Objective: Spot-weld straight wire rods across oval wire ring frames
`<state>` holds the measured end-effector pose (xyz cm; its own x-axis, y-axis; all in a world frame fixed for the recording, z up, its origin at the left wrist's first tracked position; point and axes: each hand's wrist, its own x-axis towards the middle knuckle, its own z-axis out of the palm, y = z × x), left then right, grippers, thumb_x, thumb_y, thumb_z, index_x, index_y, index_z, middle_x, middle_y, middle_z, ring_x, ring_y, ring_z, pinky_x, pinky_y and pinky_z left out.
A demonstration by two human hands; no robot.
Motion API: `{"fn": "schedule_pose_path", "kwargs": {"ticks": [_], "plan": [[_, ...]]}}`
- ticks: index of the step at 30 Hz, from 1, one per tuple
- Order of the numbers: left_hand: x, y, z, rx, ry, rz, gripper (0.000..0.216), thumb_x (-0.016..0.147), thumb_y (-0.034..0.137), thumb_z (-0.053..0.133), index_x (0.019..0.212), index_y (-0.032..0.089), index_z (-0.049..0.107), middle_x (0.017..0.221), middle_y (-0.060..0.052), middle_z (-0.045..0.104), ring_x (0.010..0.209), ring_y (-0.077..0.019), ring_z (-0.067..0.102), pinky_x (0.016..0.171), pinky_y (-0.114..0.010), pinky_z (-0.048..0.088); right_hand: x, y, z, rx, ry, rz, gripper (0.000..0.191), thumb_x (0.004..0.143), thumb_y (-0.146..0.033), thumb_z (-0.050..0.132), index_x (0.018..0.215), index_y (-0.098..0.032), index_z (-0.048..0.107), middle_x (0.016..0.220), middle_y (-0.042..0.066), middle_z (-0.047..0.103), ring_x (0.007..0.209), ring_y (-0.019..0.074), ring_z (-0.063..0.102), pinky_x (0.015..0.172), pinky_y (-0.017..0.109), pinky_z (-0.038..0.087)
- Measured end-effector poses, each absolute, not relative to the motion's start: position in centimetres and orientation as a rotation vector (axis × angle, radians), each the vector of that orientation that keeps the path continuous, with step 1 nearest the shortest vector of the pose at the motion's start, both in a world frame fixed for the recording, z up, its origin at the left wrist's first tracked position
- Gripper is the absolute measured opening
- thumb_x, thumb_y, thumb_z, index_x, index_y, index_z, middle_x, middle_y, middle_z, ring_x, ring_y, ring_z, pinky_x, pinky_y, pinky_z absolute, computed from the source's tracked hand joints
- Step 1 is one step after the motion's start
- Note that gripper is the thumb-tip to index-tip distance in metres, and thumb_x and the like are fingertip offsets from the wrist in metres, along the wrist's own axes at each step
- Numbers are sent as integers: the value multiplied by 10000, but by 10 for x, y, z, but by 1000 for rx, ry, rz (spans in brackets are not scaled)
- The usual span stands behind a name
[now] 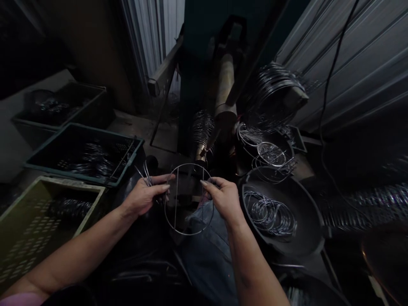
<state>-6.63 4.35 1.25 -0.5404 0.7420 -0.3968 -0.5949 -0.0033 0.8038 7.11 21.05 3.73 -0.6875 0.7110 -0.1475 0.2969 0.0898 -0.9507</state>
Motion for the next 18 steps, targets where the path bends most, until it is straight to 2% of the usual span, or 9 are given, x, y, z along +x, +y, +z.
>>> {"fn": "schedule_pose_path", "kwargs": {"ticks": [6,12,18], "plan": [[-78,62,22,173,1309,1769,385,618,168,699,998,119,661,627,-35,657,498,-92,575,506,-212,481,54,229,53,-1035,-1933,1706,288,599,-393,739,634,-132,622,466,-28,490,401,74,397,370,197,279],[-82,64,20,196,1281,1780,370,631,172,688,997,127,661,602,-22,650,474,-90,567,488,-211,471,54,231,52,-924,-1592,2313,246,556,-286,769,696,-138,633,480,-45,495,353,29,343,363,171,261],[-81,59,22,252,1316,1752,338,645,187,688,980,151,674,659,-29,677,531,-96,589,525,-216,487,59,234,36,-817,-1523,2418,183,558,-229,753,671,-135,644,423,-51,464,325,20,326,378,177,248]]}}
